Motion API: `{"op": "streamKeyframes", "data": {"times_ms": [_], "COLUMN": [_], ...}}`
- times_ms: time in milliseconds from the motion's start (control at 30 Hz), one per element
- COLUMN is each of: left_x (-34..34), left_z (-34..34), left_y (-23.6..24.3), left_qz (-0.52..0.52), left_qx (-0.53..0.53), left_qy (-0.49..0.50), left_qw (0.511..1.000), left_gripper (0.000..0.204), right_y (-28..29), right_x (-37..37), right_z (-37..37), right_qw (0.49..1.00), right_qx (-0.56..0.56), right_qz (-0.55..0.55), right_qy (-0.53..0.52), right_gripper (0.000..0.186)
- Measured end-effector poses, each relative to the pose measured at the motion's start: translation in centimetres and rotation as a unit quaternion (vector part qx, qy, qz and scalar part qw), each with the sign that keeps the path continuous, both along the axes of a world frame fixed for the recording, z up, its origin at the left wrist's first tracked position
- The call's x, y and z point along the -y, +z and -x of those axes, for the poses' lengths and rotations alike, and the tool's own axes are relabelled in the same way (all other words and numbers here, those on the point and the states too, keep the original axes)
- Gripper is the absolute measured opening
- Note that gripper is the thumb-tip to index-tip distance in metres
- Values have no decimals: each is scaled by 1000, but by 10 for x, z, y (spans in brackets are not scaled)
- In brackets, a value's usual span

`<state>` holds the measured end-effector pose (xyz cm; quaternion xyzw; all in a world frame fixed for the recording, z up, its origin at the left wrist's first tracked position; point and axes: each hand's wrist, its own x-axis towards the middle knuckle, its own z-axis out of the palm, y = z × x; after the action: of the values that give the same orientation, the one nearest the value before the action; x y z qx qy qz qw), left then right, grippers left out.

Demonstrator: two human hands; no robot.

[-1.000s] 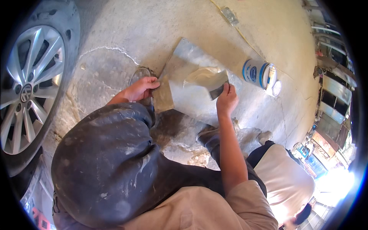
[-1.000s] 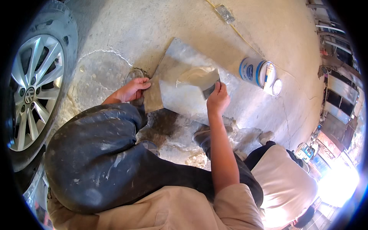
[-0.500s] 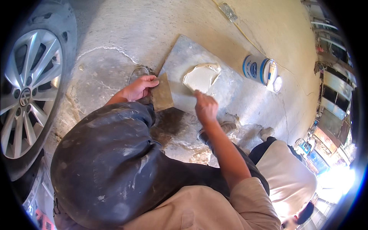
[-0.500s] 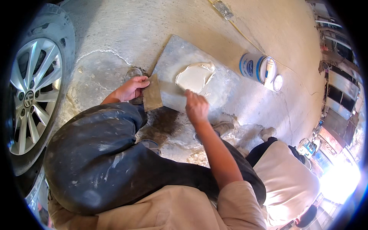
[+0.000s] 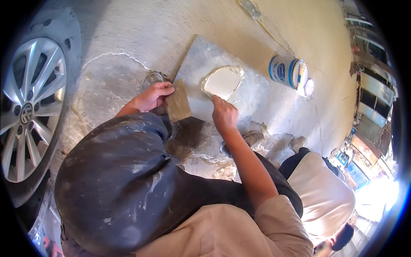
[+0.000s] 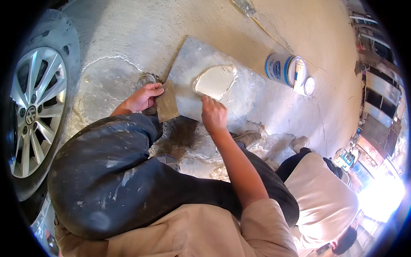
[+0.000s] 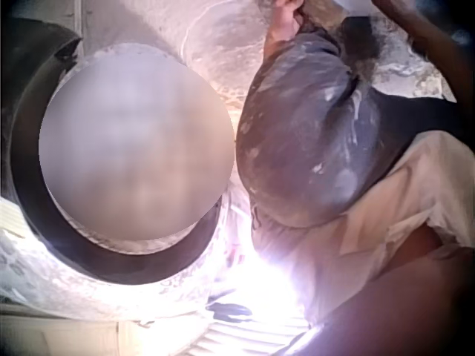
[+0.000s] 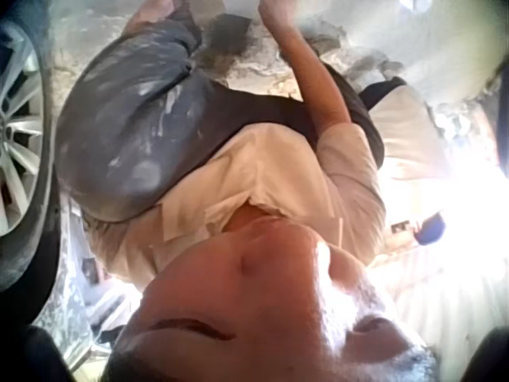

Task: The person kneels on the floor and uses a putty knife to scoop a white paste from a container onto a flat board. They then spread the paste evenly across the board's surface. Another person is visible working on a car in the background.

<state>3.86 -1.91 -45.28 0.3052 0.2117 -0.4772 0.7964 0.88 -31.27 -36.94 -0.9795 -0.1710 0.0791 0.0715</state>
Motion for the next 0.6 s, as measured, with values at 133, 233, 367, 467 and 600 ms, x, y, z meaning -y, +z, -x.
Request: {"op": "streamKeyframes", "data": {"times_ms": [133,233,367,467,600], "left_x": [4,6,4,6,3], "left_z": [0,0,3,1,3], "left_y": [4,5,2,6,-5], "left_qz": [39,26,15,12,17], "left_qx": [-1,-1,-4,2,5], "left_qy": [13,29,35,27,15], "left_qw": [999,999,999,1000,1000], "left_gripper": [17,17,17,16,20], "right_y": [11,-24,-73,-92,-95], "right_x": [46,112,141,142,133], "right_z": [-11,4,51,61,24], "right_qw": [971,899,702,668,754], "right_qx": [0,-65,-108,-83,-50], "right_qz": [-49,-146,-329,-296,-94], "right_qy": [-234,-407,-623,-678,-649], "right_gripper": [13,23,33,38,38]}}
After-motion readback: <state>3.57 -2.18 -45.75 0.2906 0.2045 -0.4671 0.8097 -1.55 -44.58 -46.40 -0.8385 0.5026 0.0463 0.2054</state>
